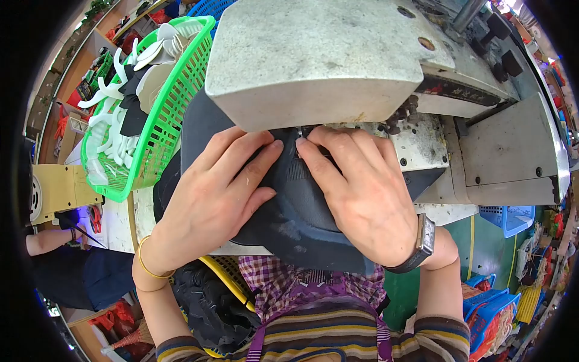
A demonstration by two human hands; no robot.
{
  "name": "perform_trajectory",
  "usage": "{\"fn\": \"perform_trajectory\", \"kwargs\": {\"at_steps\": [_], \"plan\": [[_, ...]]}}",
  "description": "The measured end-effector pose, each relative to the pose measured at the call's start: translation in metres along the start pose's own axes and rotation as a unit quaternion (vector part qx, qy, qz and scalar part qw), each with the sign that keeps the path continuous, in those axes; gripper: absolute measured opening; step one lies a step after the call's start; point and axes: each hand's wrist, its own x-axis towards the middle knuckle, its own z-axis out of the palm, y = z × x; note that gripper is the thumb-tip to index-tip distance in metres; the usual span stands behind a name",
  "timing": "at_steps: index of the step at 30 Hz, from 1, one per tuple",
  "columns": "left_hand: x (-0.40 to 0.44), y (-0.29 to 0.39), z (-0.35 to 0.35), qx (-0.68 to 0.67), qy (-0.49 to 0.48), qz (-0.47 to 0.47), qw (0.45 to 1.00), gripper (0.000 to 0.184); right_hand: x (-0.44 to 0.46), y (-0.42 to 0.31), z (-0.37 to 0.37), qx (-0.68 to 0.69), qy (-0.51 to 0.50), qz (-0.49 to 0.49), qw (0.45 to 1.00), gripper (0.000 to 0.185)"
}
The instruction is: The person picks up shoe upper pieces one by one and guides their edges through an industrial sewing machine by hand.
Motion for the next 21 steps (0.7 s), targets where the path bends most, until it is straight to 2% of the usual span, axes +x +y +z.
{"fn": "perform_trajectory", "kwargs": {"at_steps": [3,6,10,13,21], "plan": [[0.001,0.004,0.0,0.011,-0.004,-0.009,1.0,0.059,-0.001,0.004,-0.005,0.028,0.011,-0.013,0.999,0.04],[0.002,0.009,0.002,0.02,-0.002,-0.017,1.0,0.061,-0.011,0.003,-0.019,0.108,0.015,0.015,0.994,0.037],[0.005,0.012,0.008,0.011,0.038,-0.028,0.999,0.058,-0.023,0.009,-0.034,0.044,-0.021,0.009,0.999,0.048],[0.005,0.008,0.015,-0.042,0.078,-0.038,0.995,0.053,-0.029,0.019,-0.032,0.021,-0.012,0.014,1.0,0.049],[0.01,0.003,0.018,0.022,0.095,-0.034,0.995,0.05,-0.031,0.023,-0.027,0.02,0.028,0.03,0.999,0.035]]}}
